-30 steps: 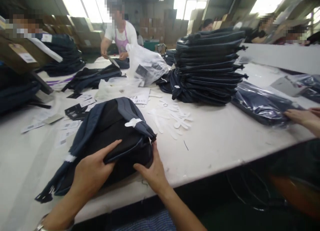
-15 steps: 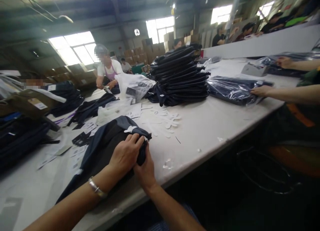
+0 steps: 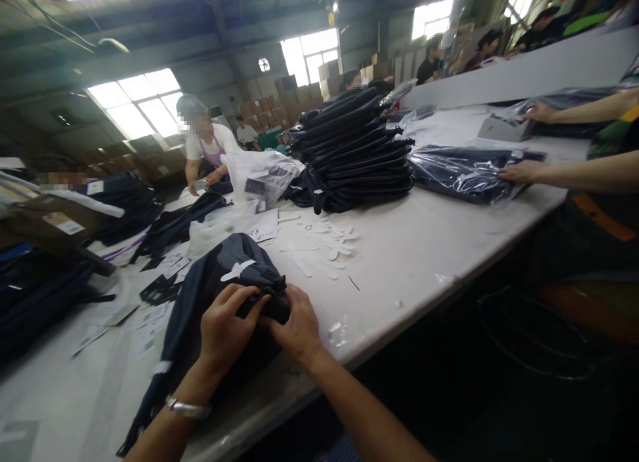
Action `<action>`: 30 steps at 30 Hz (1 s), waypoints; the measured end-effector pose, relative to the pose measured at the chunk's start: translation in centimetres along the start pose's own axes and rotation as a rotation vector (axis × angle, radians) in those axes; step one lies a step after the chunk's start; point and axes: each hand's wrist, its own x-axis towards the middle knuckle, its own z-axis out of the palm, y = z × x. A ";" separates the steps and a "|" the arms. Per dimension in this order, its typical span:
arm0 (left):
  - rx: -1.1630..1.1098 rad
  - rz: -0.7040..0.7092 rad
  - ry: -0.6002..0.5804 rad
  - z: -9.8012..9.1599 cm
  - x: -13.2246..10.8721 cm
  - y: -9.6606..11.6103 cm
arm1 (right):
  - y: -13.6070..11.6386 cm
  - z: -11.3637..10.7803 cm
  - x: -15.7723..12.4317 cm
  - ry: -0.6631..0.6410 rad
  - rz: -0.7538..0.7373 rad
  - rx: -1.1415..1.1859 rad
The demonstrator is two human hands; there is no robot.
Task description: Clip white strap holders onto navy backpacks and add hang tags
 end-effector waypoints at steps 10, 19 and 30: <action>0.257 0.040 -0.302 -0.1 -2.7 0.8 | 3.3 -1.1 0.0 0.047 -0.034 0.139; 0.189 0.016 -0.185 0.6 -9.3 0.7 | 4.1 -3.8 -1.4 -0.023 -0.061 -0.015; 0.069 -0.929 0.172 -3.2 -22.6 -2.7 | 5.1 -7.8 4.7 -0.623 0.061 -0.441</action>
